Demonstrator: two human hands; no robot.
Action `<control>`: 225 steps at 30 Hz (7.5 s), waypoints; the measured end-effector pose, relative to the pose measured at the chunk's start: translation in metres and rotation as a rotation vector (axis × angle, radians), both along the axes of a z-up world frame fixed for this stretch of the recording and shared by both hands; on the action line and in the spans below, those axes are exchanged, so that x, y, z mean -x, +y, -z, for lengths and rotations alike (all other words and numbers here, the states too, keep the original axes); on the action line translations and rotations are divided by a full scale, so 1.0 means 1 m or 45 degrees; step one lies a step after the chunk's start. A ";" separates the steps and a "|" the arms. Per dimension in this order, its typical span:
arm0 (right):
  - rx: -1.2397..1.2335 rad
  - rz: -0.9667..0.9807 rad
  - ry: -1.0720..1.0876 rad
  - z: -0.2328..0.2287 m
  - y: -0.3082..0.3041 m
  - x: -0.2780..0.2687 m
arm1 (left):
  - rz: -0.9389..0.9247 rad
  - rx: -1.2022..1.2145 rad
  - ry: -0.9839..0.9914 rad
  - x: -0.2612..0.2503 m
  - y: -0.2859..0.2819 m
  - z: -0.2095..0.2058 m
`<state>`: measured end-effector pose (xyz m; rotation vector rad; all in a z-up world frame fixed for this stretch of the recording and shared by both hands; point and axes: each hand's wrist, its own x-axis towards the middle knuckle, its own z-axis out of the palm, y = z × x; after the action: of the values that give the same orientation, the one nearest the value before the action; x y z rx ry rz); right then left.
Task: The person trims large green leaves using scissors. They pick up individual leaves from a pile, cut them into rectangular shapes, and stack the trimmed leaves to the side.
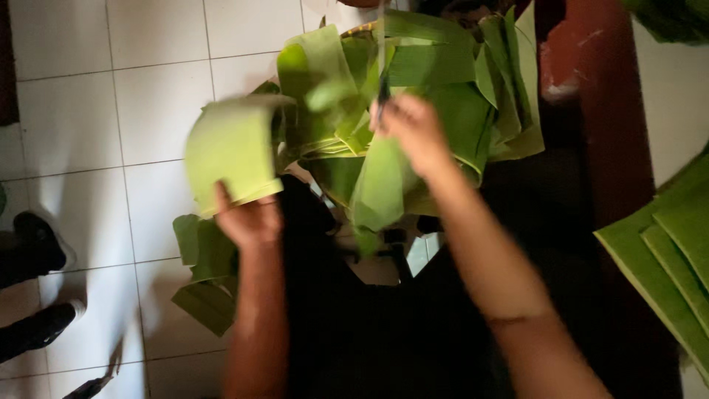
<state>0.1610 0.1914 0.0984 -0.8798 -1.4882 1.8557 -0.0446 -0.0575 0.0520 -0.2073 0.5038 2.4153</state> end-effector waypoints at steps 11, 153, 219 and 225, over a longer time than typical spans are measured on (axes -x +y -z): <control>-0.059 0.264 0.329 -0.061 0.055 -0.005 | -0.168 0.037 0.208 0.015 -0.080 -0.070; 0.758 -0.596 0.023 0.086 -0.096 -0.134 | 0.947 0.357 0.290 -0.087 0.072 0.031; 0.694 0.596 0.105 0.090 -0.029 -0.115 | 0.750 0.369 0.133 -0.078 0.075 0.053; 0.344 0.734 0.155 0.096 -0.016 -0.127 | 0.616 0.345 0.222 -0.056 0.075 0.048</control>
<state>0.2879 0.1757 0.0023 -1.1524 -0.8003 1.6467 0.0114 0.0178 0.0041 0.0134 0.8550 1.8970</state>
